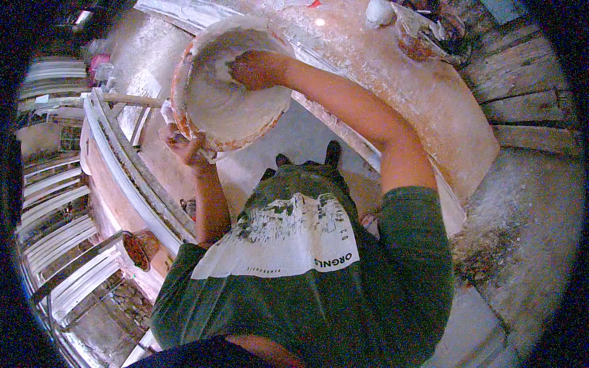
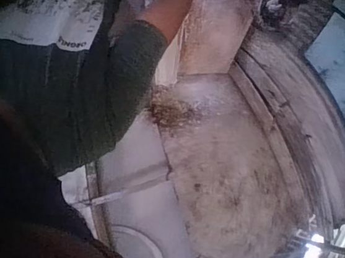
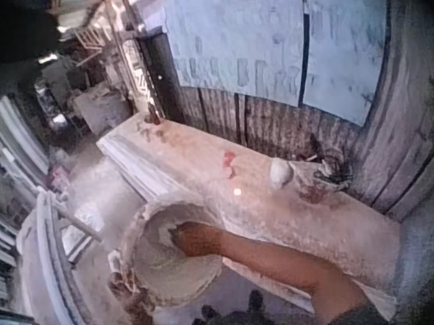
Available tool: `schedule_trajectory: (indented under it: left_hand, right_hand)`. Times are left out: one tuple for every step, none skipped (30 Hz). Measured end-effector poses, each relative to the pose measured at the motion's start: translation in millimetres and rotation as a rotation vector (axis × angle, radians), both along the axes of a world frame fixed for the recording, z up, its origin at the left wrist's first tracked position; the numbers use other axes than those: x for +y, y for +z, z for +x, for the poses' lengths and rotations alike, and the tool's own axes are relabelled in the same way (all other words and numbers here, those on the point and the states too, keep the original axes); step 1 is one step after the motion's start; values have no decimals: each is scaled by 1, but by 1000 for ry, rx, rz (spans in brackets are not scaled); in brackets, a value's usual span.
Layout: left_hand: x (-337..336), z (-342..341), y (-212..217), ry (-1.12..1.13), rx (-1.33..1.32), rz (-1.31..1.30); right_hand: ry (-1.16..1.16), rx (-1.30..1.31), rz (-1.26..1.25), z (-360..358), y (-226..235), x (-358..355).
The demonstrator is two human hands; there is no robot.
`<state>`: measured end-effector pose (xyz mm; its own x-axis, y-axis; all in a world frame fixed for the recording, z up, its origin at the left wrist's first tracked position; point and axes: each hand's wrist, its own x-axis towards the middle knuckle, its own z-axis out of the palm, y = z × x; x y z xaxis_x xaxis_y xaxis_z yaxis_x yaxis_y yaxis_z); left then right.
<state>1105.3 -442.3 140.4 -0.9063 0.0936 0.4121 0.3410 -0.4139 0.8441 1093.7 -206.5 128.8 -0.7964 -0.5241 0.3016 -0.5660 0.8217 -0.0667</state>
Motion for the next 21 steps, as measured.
schedule_trajectory:
  left_hand:
    - [4, 2, 4, 21, 18, 12]
    - [7, 2, 7, 54, 0, 29]
    - [7, 0, 6, 25, -7, 24]
    - [2, -1, 4, 11, -7, 16]
    - [-2, -2, 2, -3, -8, 7]
    - [-4, -2, -3, -15, 2, 35]
    - [-5, -2, -7, -27, 13, 61]
    - [-5, -3, -9, -39, 24, 88]
    - [3, 1, -2, -9, -1, 69]
    - [12, 7, 14, 28, -21, 44]
    - [17, 10, 22, 64, -41, 18]
    - [13, 6, 19, 6, -41, 1]
    - [5, 0, 10, -42, -36, -11]
    - [0, -6, 4, -90, -32, -24]
    - [-2, -10, 0, -99, -25, -37]
    - [-6, -11, -1, -109, -25, -61]
    - [-9, -11, -3, -118, -25, -85]
    - [-9, -8, -9, -84, -37, -55]
    - [-7, -12, -14, -48, -35, -27]
    - [-7, -12, -16, -30, -32, -19]
    - [-3, -15, -21, -26, -30, -1]
  right_hand:
    - [-19, 19, 34, -1, -3, 1]
    - [-38, 38, 69, -1, -12, -1]
    - [-58, 61, 99, -3, -20, -2]
    - [-57, -36, 58, 0, -18, -7]
    - [-56, -134, 19, 10, -19, -12]
    - [-62, -236, -10, 16, -16, -10]
    - [-32, -238, 28, 14, -11, -6]
    - [-32, -146, -20, 6, -11, -5]
    - [-53, -69, -71, 0, -18, -5]
    - [-66, 12, -127, -4, -23, -8]
    - [-72, -22, -70, -1, -30, -12]
    - [-74, -49, -16, 5, -33, -18]
    - [-66, -71, 41, 9, -30, -22]
    - [-30, -172, 82, 13, -27, -20]
    - [15, -279, 130, 21, -16, -14]
    - [60, -392, 169, 28, -7, -9]
    - [-18, -376, 191, 30, -1, -1]
    - [-103, -371, 212, 34, 3, 8]
    - [-187, -352, 232, 33, 4, 19]
    - [-188, -244, 158, 32, -7, 33]
    - [-206, -136, 92, 34, -23, 52]
